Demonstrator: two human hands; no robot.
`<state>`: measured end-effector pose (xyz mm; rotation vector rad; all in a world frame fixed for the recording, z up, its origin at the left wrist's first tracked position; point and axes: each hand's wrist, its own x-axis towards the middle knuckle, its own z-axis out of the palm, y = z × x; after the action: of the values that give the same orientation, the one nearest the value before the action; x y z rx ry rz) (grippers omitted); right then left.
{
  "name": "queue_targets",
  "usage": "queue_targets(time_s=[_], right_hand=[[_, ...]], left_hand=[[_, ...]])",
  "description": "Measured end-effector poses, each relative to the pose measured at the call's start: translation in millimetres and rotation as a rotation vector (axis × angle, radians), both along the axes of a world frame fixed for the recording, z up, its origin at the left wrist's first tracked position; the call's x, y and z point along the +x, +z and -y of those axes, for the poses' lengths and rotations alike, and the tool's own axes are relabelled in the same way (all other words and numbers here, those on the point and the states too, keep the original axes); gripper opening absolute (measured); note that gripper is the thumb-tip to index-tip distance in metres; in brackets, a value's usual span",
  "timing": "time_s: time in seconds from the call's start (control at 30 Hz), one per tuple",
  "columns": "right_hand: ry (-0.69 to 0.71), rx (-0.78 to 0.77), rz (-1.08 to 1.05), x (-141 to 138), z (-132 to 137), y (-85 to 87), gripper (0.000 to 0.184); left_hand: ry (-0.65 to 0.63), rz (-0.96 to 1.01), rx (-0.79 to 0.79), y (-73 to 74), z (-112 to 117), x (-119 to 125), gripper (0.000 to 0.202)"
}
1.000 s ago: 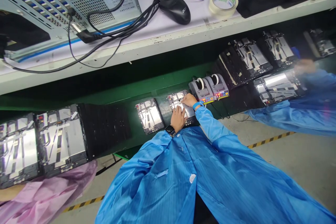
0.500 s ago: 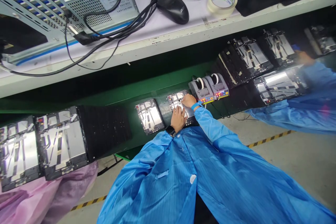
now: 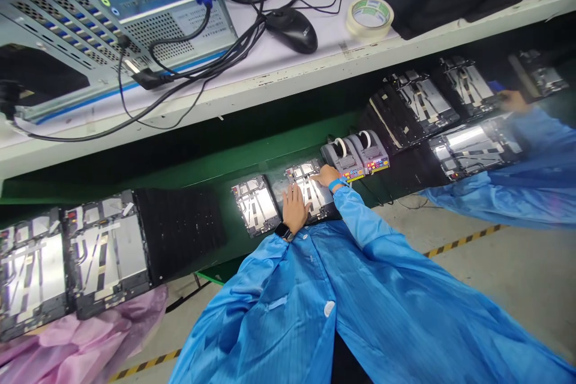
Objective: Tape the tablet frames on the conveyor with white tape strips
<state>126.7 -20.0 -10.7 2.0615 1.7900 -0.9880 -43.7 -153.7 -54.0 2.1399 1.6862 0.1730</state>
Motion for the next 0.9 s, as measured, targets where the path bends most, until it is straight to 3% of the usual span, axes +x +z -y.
queue_targets(time_s=[0.13,0.23,0.3,0.4,0.43,0.5,0.63,0.8,0.9], right_hand=[[-0.158,0.131,-0.033,17,41,-11.1,0.031],[-0.331,0.278,-0.301,49,84,-27.7,0.030],[-0.650,0.435,-0.517,80,106,-41.6,0.035],[-1.258,0.628,-0.696,129,117,-64.2,0.041],[-1.405,0.629,-0.750,144,114,-71.6,0.041],[-1.570,0.576,-0.858,166,105,-85.5,0.040],[-1.600,0.507,-0.971,186,88,-105.2,0.035],[-1.538,0.371,-1.182,191,84,-116.0,0.030],[-1.574,0.324,-1.241,192,82,-121.4,0.029]], left_hand=[[0.008,-0.011,0.006,-0.2,3,-9,0.071],[0.000,-0.010,0.010,-1.4,1,-13,0.068],[-0.021,-0.029,0.016,-2.3,0,-14,0.066],[-0.037,-0.079,0.049,-2.7,-4,-12,0.065],[-0.035,-0.091,0.060,-2.5,-5,-10,0.065],[-0.027,-0.100,0.075,-1.6,-6,-4,0.064],[-0.019,-0.081,0.080,-1.4,-5,3,0.063],[-0.043,-0.058,0.064,-4.3,-5,-1,0.062],[-0.049,-0.056,0.065,-5.9,-5,-3,0.062]])
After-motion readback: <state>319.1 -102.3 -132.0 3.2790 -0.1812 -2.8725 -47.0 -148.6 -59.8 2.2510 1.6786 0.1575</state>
